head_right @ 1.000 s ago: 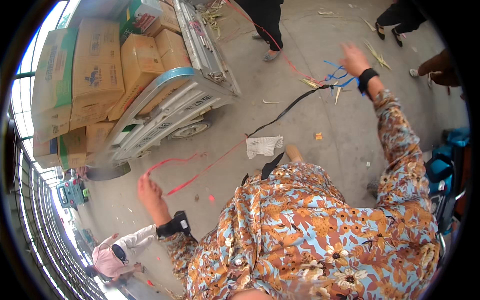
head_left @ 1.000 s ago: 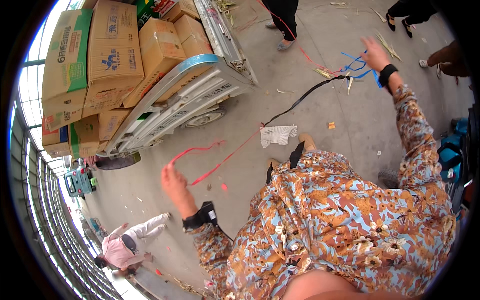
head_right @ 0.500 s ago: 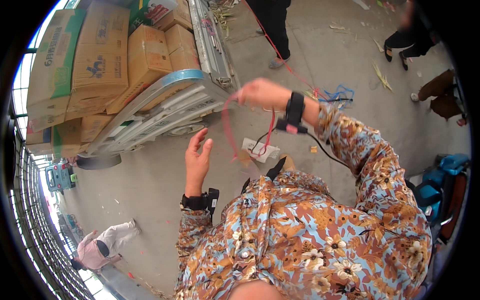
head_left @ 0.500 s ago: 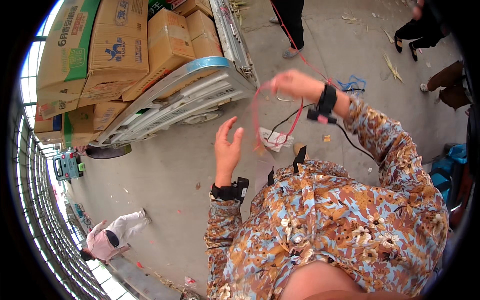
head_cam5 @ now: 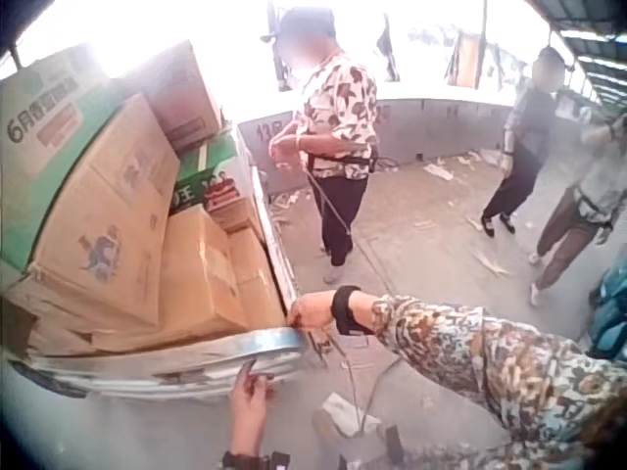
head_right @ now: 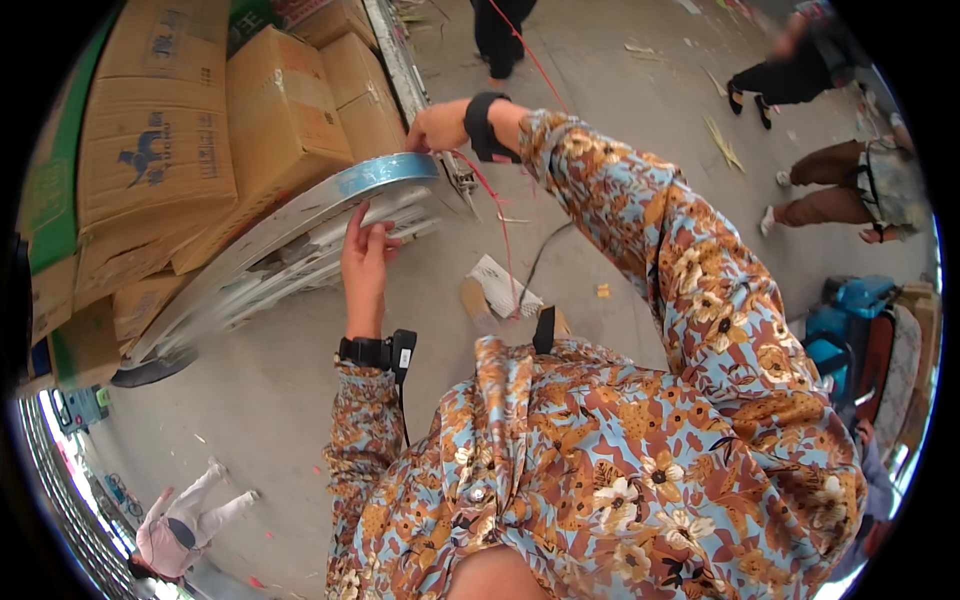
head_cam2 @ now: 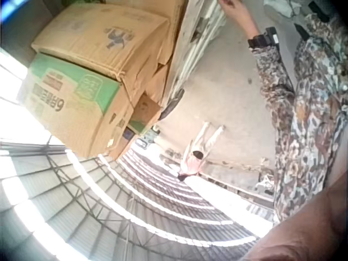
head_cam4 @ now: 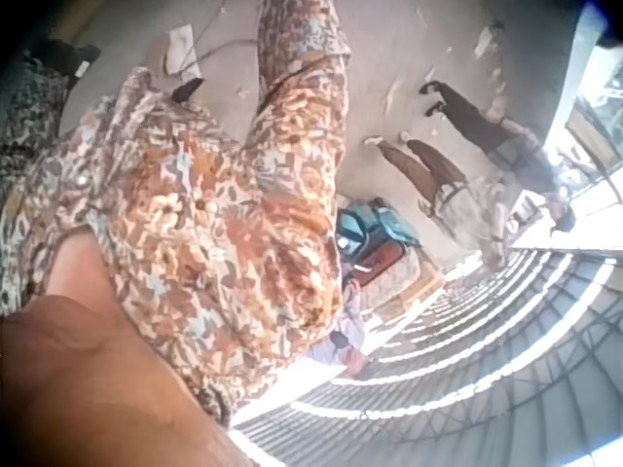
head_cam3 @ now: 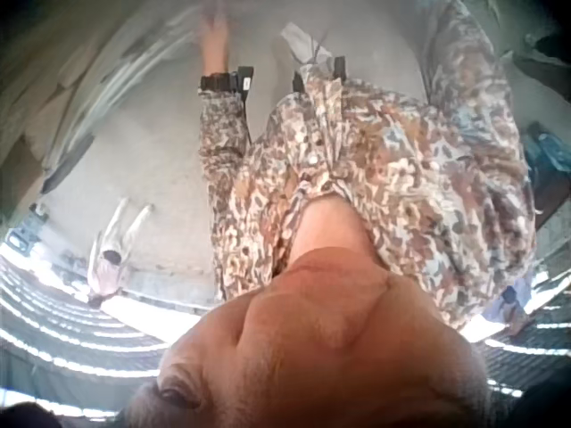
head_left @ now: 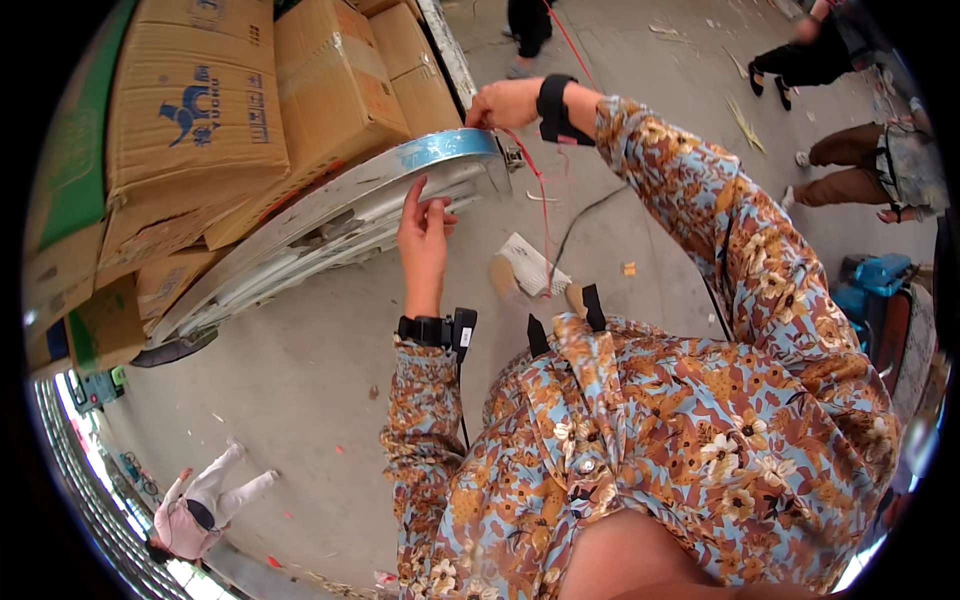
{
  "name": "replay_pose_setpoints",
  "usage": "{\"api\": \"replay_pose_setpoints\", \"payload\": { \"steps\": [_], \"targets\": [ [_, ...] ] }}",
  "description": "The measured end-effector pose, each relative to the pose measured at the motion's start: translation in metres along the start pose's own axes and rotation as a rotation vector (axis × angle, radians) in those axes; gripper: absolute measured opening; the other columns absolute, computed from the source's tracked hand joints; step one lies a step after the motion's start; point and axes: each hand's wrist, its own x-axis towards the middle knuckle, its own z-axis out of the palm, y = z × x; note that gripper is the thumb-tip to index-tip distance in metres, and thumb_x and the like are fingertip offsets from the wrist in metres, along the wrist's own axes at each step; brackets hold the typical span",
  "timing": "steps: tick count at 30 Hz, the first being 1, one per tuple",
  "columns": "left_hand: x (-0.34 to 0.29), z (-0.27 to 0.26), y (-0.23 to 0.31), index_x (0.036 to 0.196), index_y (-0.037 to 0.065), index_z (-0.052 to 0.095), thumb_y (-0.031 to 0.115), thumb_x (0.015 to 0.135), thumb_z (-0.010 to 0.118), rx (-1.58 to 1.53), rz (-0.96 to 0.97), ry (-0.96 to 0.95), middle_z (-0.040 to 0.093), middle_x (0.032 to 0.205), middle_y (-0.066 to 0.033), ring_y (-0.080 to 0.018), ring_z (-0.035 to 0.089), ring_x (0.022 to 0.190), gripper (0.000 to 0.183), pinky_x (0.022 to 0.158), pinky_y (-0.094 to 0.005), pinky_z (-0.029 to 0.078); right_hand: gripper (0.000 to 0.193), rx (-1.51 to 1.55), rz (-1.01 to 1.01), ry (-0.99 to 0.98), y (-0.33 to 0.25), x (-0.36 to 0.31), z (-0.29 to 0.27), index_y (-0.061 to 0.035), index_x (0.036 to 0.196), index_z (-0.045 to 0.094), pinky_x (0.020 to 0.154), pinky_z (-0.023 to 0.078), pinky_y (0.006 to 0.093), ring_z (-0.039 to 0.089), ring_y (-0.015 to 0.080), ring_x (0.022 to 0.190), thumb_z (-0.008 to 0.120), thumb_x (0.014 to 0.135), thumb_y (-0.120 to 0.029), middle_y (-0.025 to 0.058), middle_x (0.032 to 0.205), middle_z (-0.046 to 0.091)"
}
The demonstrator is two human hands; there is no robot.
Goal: The person secures a stack of cardboard boxes on the back of a three-wheeled cargo vehicle using red and blue plastic straps. They loop the straps over the boxes and tie them to the vehicle's frame to prevent movement during transport.
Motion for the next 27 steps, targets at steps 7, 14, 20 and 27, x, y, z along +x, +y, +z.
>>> {"api": "replay_pose_setpoints", "payload": {
  "steps": [7,14,20,27],
  "targets": [
    [0.013,0.007,-0.014,0.119,0.003,0.058,0.017,0.1,0.05,-0.046,0.038,-0.047,0.066,0.096,-0.0062,-0.0102,0.061,0.07,0.025,0.064,-0.0246,0.049,0.03,-0.024,-0.189,0.046,-0.026,0.011,0.001,-0.0018,0.103,0.068,0.078,0.051,0.0357,0.066,0.0253,0.086,0.051,0.079,0.001,0.0132,0.092,0.07],
    [0.012,-0.028,-0.009,0.118,0.003,0.059,0.014,0.098,0.053,-0.231,0.12,0.174,0.065,0.091,-0.007,-0.0134,0.061,0.067,0.024,0.06,-0.0274,0.05,0.023,0.111,-0.231,0.085,-0.111,0.017,-0.017,-0.002,0.099,0.069,0.075,0.05,0.0338,0.065,0.0201,0.082,0.052,0.083,-0.002,0.0082,0.09,0.07],
    [0.014,-0.031,0.015,0.108,0.0,0.06,0.012,0.095,0.055,-0.472,0.021,0.033,0.064,0.088,-0.0083,-0.016,0.061,0.064,0.017,0.057,-0.0288,0.05,0.036,-0.049,-0.181,-0.229,-0.109,0.07,0.0,-0.0022,0.113,0.067,0.08,0.049,0.0324,0.065,0.021,0.089,0.047,0.083,-0.003,0.0131,0.101,0.071],
    [0.041,-0.02,0.008,0.103,-0.007,0.064,0.001,0.092,0.057,-0.249,0.166,0.292,0.067,0.094,-0.0095,-0.0171,0.067,0.073,0.015,0.06,-0.0299,0.057,0.041,-0.036,-0.136,-0.25,-0.104,0.084,-0.001,0.0017,0.12,0.062,0.088,0.048,0.0326,0.063,0.0224,0.097,0.044,0.084,-0.003,0.0138,0.109,0.069]
  ]
}}
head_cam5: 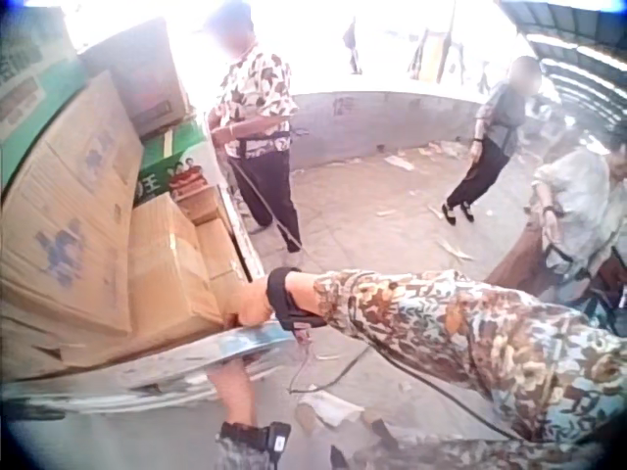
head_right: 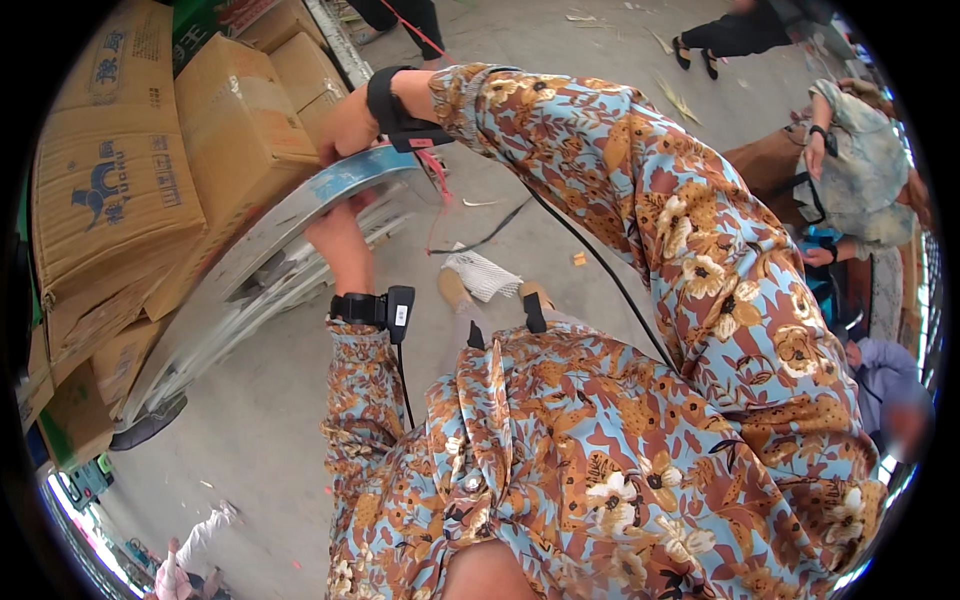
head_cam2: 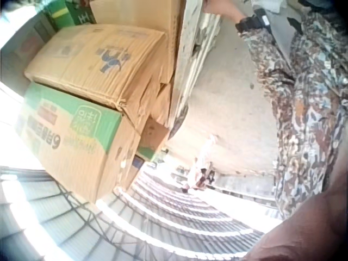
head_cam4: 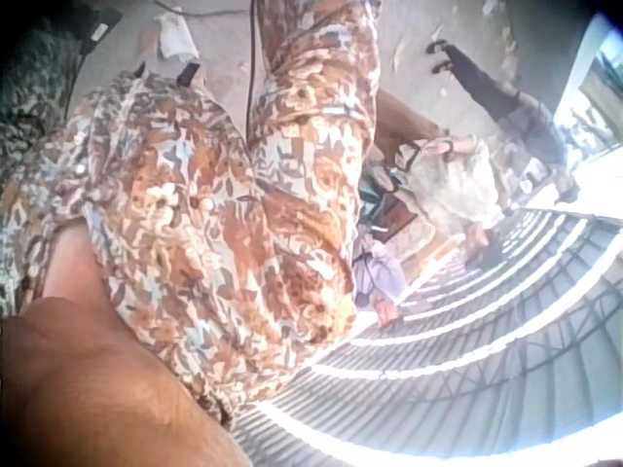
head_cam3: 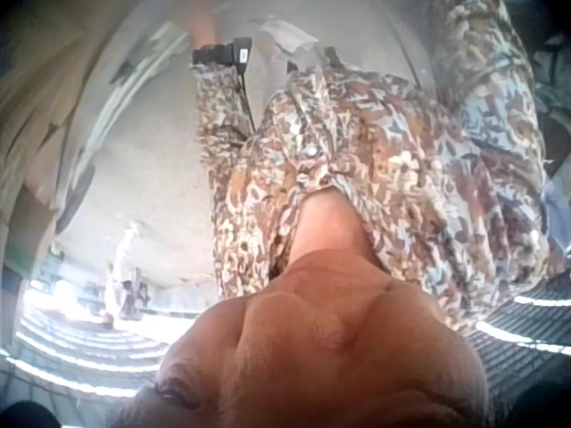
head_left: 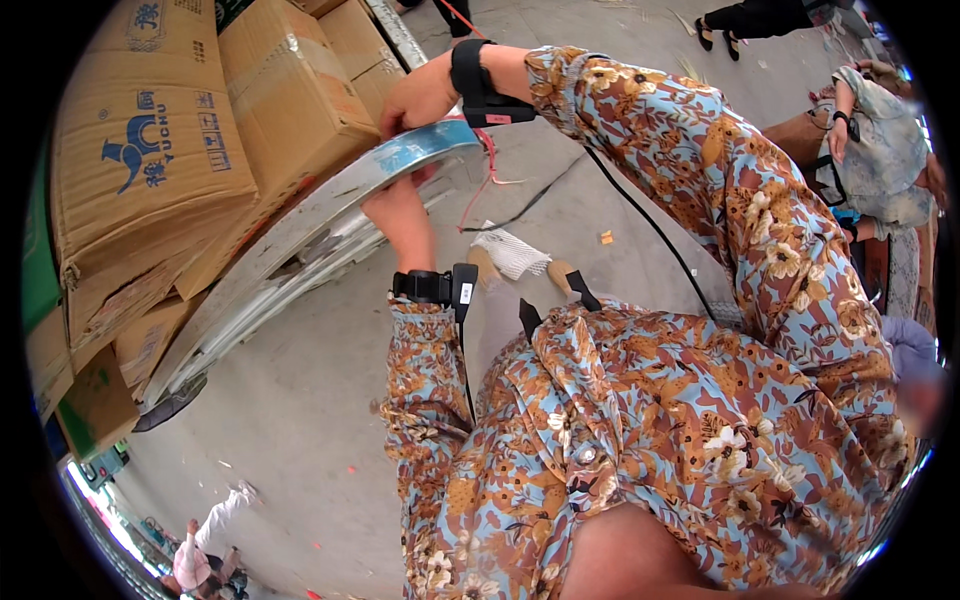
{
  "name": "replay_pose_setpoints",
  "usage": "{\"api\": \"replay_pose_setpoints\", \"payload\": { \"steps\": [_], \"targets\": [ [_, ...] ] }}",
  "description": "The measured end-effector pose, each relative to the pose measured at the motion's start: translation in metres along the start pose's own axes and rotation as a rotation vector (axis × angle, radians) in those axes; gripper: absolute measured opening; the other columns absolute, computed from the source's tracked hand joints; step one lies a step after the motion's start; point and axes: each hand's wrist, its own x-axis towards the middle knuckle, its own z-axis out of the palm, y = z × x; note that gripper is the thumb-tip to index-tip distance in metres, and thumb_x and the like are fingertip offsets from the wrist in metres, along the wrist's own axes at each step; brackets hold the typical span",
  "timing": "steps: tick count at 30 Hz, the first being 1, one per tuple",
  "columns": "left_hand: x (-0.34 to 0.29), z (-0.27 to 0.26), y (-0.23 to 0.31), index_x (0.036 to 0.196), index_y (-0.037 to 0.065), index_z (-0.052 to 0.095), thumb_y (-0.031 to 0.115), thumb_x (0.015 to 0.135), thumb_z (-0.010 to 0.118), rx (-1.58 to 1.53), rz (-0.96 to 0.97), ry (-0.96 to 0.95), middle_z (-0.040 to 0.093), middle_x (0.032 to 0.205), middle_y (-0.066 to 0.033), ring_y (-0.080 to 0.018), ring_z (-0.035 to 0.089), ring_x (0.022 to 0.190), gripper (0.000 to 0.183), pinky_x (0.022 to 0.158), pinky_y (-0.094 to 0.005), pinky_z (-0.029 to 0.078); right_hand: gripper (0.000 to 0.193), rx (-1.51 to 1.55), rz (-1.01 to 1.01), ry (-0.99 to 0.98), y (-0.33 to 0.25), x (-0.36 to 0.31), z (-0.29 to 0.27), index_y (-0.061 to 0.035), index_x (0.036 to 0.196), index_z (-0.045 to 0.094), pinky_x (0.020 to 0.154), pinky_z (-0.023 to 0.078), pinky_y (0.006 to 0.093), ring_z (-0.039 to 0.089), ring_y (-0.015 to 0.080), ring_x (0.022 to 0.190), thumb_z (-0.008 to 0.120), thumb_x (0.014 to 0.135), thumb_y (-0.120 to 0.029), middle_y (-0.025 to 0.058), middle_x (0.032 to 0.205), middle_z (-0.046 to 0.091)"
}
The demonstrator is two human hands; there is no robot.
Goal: The person secures a stack of cardboard boxes on the back of a three-wheeled cargo vehicle using red and blue plastic straps. They loop the straps over the boxes and tie them to the vehicle's frame to prevent movement during transport.
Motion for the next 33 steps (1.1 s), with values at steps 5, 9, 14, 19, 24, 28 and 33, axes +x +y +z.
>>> {"api": "replay_pose_setpoints", "payload": {
  "steps": [5,9,14,19,24,28,33],
  "targets": [
    [0.006,-0.003,-0.007,0.103,-0.006,0.064,0.005,0.093,0.058,0.022,0.005,0.012,0.067,0.094,-0.01,-0.0178,0.066,0.075,0.016,0.062,-0.0307,0.058,0.04,-0.162,-0.028,0.349,-0.001,-0.013,0.008,-0.0028,0.119,0.061,0.087,0.048,0.0377,0.063,0.028,0.101,0.043,0.084,-0.003,0.0156,0.111,0.067],
    [-0.024,-0.044,-0.02,0.096,-0.002,0.061,0.016,0.096,0.057,0.105,-0.217,-0.224,0.064,0.09,-0.0082,-0.0145,0.062,0.073,0.019,0.067,-0.0315,0.054,0.027,0.086,-0.057,0.846,0.028,-0.074,0.006,-0.0036,0.115,0.061,0.08,0.053,0.0324,0.065,0.0187,0.09,0.05,0.096,-0.019,0.0091,0.101,0.068],
    [-0.134,-0.065,0.016,0.077,0.008,0.046,0.018,0.097,0.05,-0.144,-0.411,-0.347,0.042,0.068,0.0002,-0.0143,0.046,0.062,0.023,0.074,-0.0388,0.05,0.036,0.572,0.393,0.613,0.117,-0.186,0.113,-0.0038,0.102,0.066,0.069,0.053,0.029,0.065,0.0128,0.081,0.05,0.097,-0.035,0.0064,0.087,0.068],
    [-0.242,-0.078,0.086,0.061,0.016,0.031,0.025,0.092,0.054,-0.422,-0.167,-0.031,0.024,0.055,0.0049,-0.0096,0.026,0.048,0.04,0.057,-0.031,0.039,0.056,1.209,0.464,0.508,0.119,-0.208,0.225,-0.0021,0.119,0.059,0.083,0.053,0.0406,0.063,0.0202,0.1,0.047,0.096,-0.052,0.0107,0.111,0.066],
    [-0.341,-0.11,0.187,0.061,0.015,0.033,0.017,0.09,0.057,-0.534,0.293,0.323,0.022,0.051,0.0056,-0.0071,0.023,0.045,0.038,0.049,-0.023,0.024,0.084,2.015,0.293,0.56,0.089,-0.18,0.251,0.0039,0.134,0.044,0.093,0.049,0.047,0.056,0.0319,0.116,0.032,0.094,-0.068,0.0208,0.13,0.054],
    [-0.461,-0.119,0.244,0.071,0.012,0.045,0.013,0.09,0.058,-0.514,0.556,0.364,0.033,0.054,0.0036,-0.0086,0.031,0.048,0.022,0.052,-0.0212,0.031,0.096,2.278,0.227,0.777,0.094,-0.215,0.253,0.0048,0.134,0.042,0.088,0.051,0.048,0.057,0.0345,0.109,0.023,0.088,-0.078,0.0224,0.126,0.054],
    [-0.607,-0.241,0.293,0.084,0.002,0.059,0.016,0.092,0.055,-0.16,0.756,0.446,0.052,0.065,-0.0023,-0.0148,0.048,0.062,0.016,0.062,-0.03,0.043,0.099,2.134,0.452,1.081,0.112,-0.218,0.239,0.0041,0.125,0.049,0.075,0.051,0.0428,0.056,0.0274,0.092,0.028,0.083,-0.083,0.0169,0.112,0.056]
  ]
}}
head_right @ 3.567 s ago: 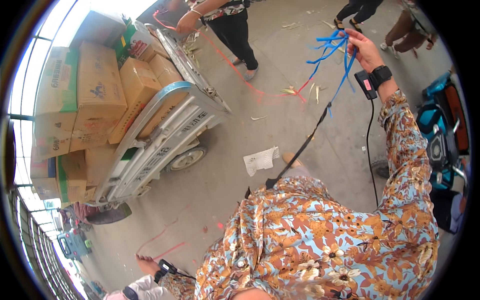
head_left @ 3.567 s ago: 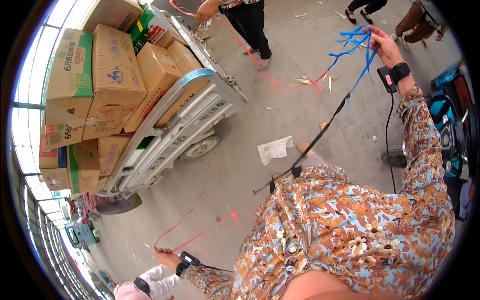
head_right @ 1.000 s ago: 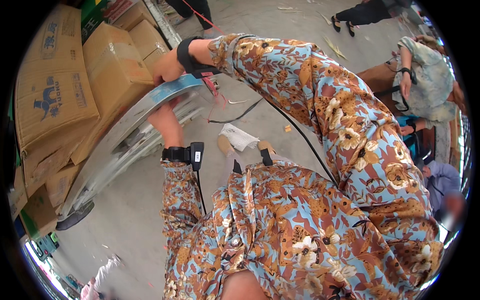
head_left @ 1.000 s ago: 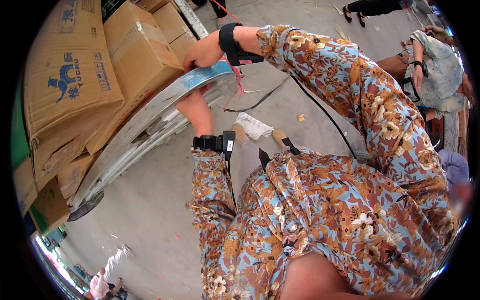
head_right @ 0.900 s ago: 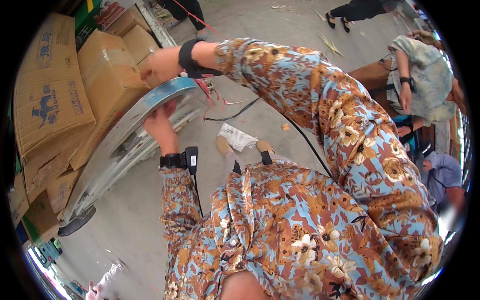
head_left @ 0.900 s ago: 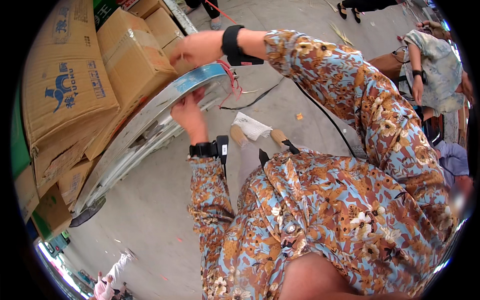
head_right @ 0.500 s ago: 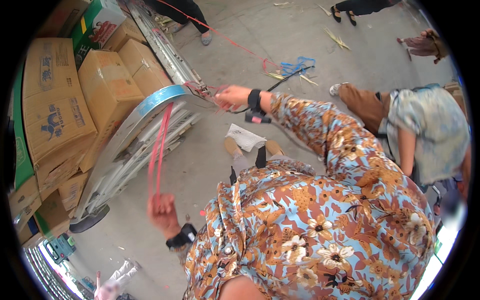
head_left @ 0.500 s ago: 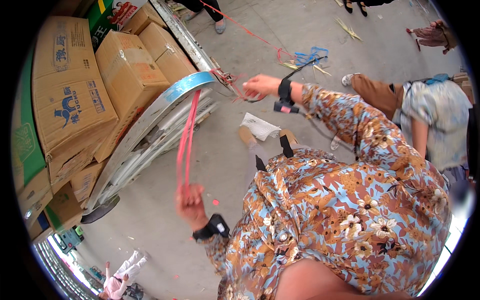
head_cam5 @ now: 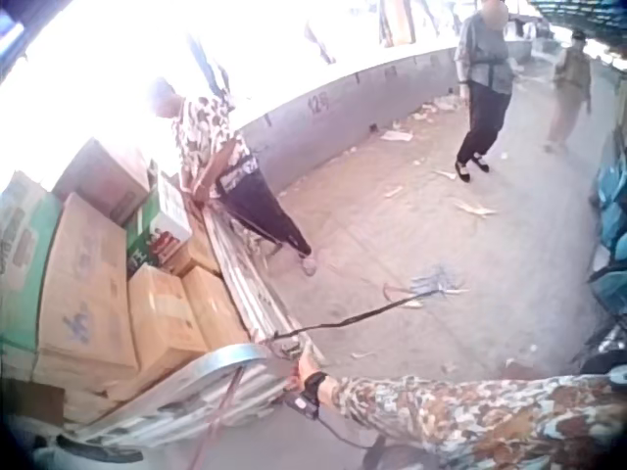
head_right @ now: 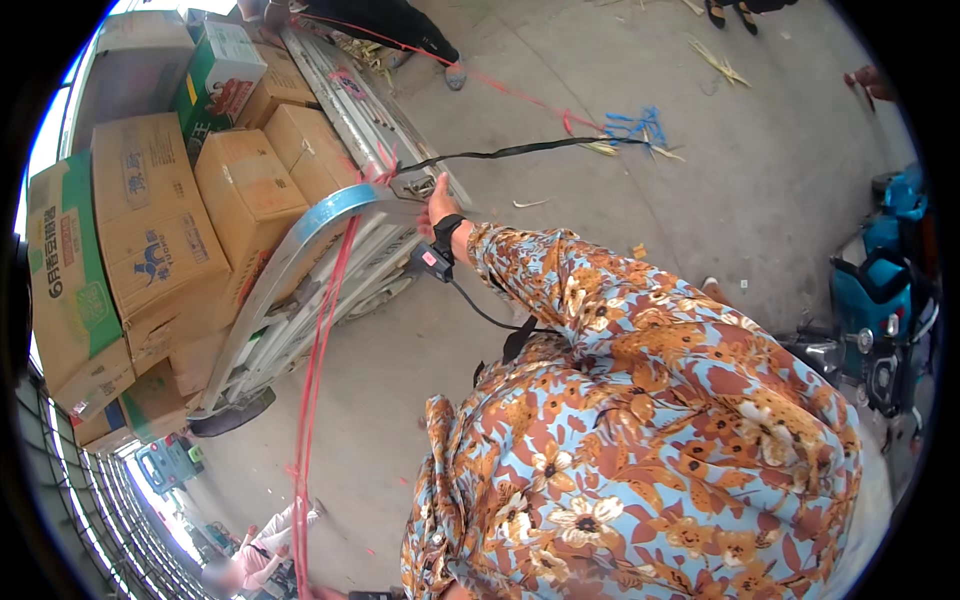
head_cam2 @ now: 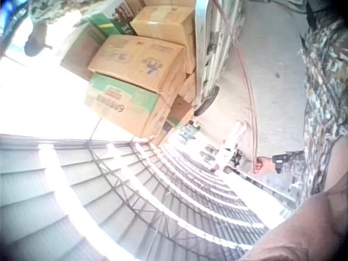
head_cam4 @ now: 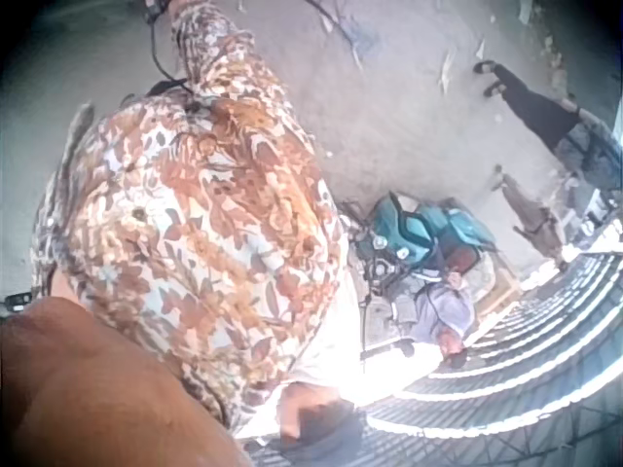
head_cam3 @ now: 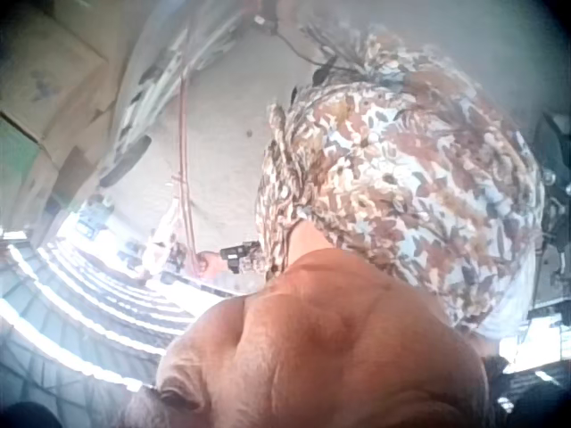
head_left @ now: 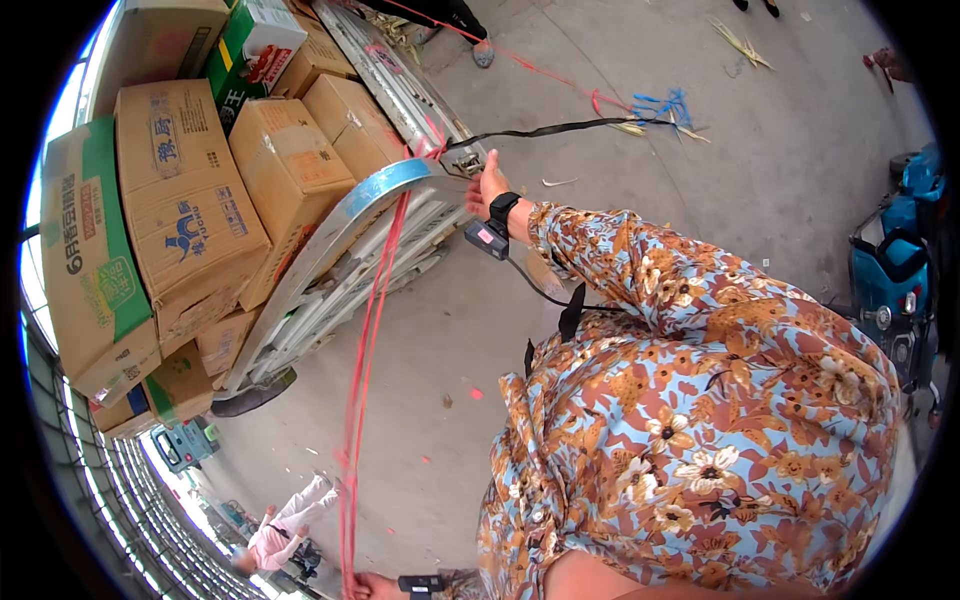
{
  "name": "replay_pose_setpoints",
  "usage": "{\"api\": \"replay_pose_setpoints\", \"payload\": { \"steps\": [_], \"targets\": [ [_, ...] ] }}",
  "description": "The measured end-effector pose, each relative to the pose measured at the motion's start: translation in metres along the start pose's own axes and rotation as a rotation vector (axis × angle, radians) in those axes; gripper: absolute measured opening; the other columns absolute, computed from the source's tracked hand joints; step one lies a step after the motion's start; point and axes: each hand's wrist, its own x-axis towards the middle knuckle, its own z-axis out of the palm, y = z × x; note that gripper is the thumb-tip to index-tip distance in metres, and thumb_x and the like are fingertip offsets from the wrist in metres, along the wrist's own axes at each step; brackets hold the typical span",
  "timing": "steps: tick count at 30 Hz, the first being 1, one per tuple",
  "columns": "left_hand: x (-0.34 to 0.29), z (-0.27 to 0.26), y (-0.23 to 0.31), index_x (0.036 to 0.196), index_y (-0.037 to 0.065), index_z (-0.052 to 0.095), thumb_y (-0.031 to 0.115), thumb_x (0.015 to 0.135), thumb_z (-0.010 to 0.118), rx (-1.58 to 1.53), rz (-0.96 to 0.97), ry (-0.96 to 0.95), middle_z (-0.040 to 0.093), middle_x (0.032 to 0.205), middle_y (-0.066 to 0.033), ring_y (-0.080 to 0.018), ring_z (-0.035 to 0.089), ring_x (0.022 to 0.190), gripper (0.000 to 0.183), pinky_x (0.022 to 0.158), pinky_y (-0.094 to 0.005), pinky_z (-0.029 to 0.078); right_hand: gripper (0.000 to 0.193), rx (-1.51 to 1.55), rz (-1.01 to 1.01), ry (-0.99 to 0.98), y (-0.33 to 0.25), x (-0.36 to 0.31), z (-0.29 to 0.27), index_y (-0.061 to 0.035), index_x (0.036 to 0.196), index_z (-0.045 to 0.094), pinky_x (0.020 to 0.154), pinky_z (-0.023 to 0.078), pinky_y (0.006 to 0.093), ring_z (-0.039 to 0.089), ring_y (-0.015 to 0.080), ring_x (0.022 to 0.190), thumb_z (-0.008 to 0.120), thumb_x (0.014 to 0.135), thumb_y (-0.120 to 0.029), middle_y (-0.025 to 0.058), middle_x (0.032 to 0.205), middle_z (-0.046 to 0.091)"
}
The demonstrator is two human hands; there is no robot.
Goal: The person secures a stack of cardboard boxes on the back of a three-wheeled cargo vehicle using red and blue plastic straps. They loop the straps over the boxes and tie them to the vehicle's frame to prevent movement during transport.
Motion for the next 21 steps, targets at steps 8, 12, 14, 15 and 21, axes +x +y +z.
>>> {"api": "replay_pose_setpoints", "payload": {
  "steps": [8,12,14,15,21],
  "targets": [
    [0.001,0.118,-0.047,0.095,0.0,0.062,0.022,0.095,0.051,0.372,-0.033,0.237,0.058,0.073,-0.0043,-0.0167,0.054,0.07,0.024,0.065,-0.0334,0.046,0.101,-0.627,-0.223,0.114,-0.064,0.044,-0.045,0.0018,0.13,0.052,0.103,0.034,0.0464,0.048,0.0325,0.12,0.031,0.08,-0.084,0.0189,0.13,0.053],
    [0.044,0.178,-0.059,0.099,0.001,0.061,0.025,0.095,0.05,0.407,-0.07,0.212,0.058,0.076,-0.0043,-0.0165,0.055,0.072,0.026,0.066,-0.0328,0.047,0.104,-1.16,-0.273,0.073,-0.103,0.025,-0.025,0.0036,0.138,0.046,0.115,0.015,0.0445,0.028,0.0387,0.141,0.013,0.085,-0.08,0.0246,0.146,0.04],
    [0.057,0.214,-0.071,0.1,0.002,0.061,0.026,0.095,0.05,0.412,-0.084,0.162,0.059,0.077,-0.0044,-0.0165,0.055,0.073,0.027,0.067,-0.0325,0.047,0.099,-1.074,-0.395,-0.059,-0.129,0.017,-0.017,0.0034,0.134,0.05,0.112,0.02,0.044,0.035,0.0371,0.137,0.016,0.087,-0.077,0.0239,0.142,0.045],
    [0.057,0.235,-0.082,0.101,0.002,0.06,0.027,0.095,0.05,0.425,-0.088,0.132,0.059,0.078,-0.0044,-0.0164,0.055,0.073,0.028,0.067,-0.0324,0.047,0.095,-0.97,-0.49,-0.191,-0.15,0.019,-0.02,0.0033,0.133,0.051,0.109,0.027,0.0436,0.042,0.0361,0.132,0.021,0.088,-0.075,0.0235,0.139,0.049],
    [-0.012,0.311,-0.141,0.106,0.004,0.059,0.032,0.096,0.049,0.542,-0.164,0.072,0.06,0.082,-0.0045,-0.0162,0.056,0.076,0.031,0.069,-0.0316,0.047,0.031,-0.129,-0.488,-0.202,-0.218,0.049,-0.011,-0.0063,0.099,0.059,0.075,0.051,0.0408,0.062,0.0201,0.084,0.062,0.091,-0.036,0.0088,0.1,0.066]
  ]
}}
